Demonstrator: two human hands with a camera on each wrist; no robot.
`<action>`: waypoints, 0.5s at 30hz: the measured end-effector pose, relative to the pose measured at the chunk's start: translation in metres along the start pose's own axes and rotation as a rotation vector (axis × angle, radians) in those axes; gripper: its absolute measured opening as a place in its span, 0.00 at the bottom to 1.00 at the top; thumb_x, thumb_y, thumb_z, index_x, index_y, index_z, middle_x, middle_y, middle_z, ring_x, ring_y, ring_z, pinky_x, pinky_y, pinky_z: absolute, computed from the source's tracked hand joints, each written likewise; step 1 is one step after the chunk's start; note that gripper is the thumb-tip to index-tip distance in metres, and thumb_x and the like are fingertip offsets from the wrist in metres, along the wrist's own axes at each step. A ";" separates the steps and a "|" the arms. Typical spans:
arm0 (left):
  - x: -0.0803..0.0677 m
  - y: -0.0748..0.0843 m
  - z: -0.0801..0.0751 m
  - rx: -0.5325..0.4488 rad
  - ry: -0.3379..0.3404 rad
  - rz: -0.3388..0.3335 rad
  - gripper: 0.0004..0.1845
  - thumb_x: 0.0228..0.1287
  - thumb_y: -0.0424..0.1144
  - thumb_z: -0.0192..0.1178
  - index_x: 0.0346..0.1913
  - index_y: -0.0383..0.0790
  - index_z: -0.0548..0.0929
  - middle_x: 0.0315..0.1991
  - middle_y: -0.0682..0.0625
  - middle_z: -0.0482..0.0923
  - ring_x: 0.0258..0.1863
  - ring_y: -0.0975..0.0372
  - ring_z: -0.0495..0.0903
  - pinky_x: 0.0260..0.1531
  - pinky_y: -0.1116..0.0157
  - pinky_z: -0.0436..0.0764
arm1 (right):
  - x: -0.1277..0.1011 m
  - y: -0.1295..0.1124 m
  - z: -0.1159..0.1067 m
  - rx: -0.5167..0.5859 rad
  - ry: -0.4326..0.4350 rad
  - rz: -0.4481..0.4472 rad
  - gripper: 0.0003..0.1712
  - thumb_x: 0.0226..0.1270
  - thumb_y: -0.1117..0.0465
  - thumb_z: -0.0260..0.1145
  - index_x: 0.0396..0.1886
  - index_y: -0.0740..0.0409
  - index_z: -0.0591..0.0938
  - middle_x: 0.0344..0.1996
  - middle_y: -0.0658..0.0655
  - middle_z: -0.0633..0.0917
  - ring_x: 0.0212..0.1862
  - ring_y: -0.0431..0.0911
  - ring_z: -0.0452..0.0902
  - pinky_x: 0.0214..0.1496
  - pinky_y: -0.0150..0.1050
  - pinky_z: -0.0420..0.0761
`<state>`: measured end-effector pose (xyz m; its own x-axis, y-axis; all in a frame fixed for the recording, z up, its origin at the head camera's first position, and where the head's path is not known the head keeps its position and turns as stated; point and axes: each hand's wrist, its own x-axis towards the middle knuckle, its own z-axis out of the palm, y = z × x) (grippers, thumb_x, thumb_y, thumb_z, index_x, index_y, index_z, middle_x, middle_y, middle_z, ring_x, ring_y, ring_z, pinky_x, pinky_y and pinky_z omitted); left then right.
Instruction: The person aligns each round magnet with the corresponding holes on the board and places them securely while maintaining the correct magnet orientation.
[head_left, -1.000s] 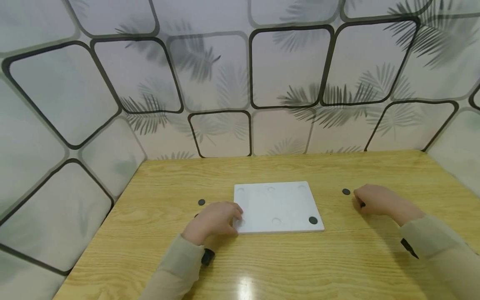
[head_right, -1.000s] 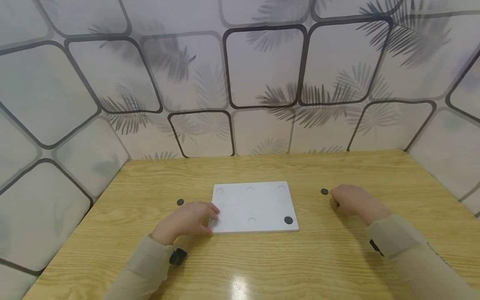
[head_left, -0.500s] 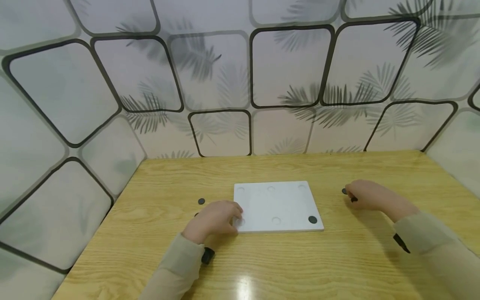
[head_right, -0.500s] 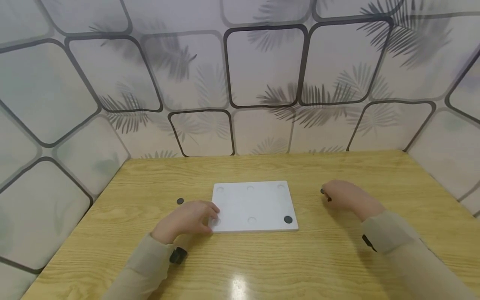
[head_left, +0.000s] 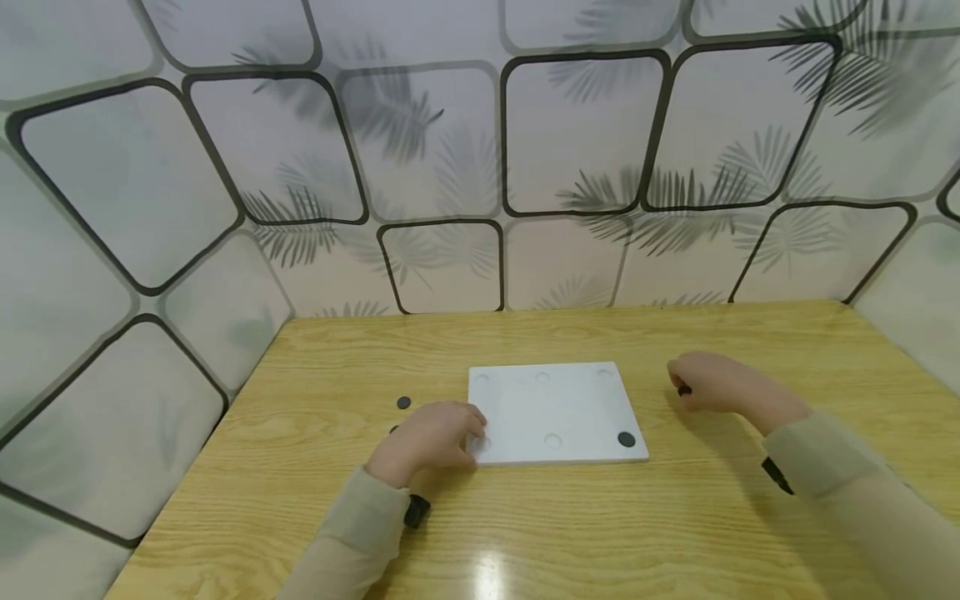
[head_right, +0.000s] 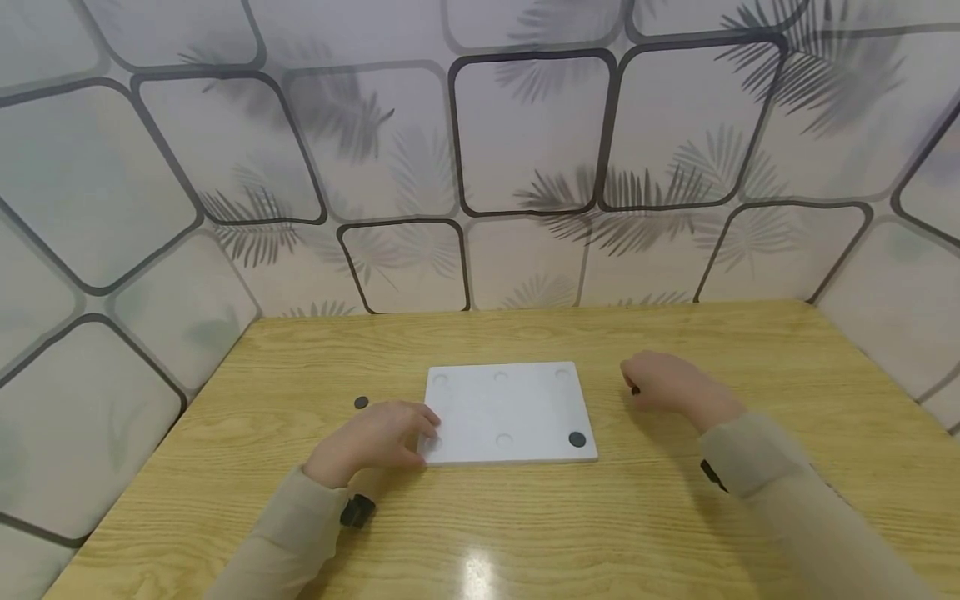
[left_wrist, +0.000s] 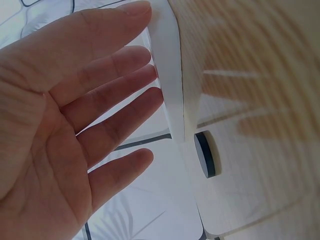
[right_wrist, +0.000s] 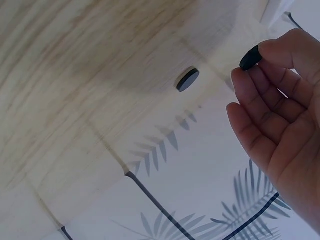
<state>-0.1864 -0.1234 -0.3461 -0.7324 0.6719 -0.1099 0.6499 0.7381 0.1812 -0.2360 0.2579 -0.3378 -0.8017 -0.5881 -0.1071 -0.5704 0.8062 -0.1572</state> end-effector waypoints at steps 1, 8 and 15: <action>0.000 0.000 0.000 0.002 0.000 0.000 0.18 0.45 0.42 0.68 0.41 0.40 0.83 0.47 0.52 0.76 0.46 0.60 0.74 0.43 0.65 0.72 | 0.002 -0.002 -0.001 -0.001 0.000 -0.001 0.14 0.48 0.73 0.59 0.17 0.55 0.64 0.15 0.49 0.62 0.20 0.41 0.54 0.23 0.35 0.56; 0.001 -0.001 0.001 0.009 -0.003 0.001 0.18 0.45 0.42 0.68 0.42 0.40 0.83 0.47 0.52 0.76 0.46 0.61 0.74 0.43 0.65 0.72 | 0.015 -0.011 -0.002 0.009 -0.010 -0.001 0.13 0.49 0.73 0.59 0.18 0.56 0.65 0.16 0.50 0.63 0.20 0.41 0.54 0.23 0.35 0.56; 0.000 -0.001 0.001 0.001 -0.004 -0.012 0.18 0.45 0.43 0.68 0.42 0.41 0.83 0.47 0.53 0.76 0.46 0.61 0.74 0.42 0.66 0.73 | 0.031 -0.019 -0.001 -0.016 -0.016 -0.025 0.12 0.50 0.72 0.60 0.19 0.56 0.67 0.17 0.50 0.65 0.21 0.42 0.57 0.24 0.35 0.59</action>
<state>-0.1868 -0.1235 -0.3472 -0.7394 0.6631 -0.1163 0.6411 0.7463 0.1791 -0.2497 0.2243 -0.3367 -0.7841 -0.6092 -0.1186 -0.5933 0.7919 -0.1448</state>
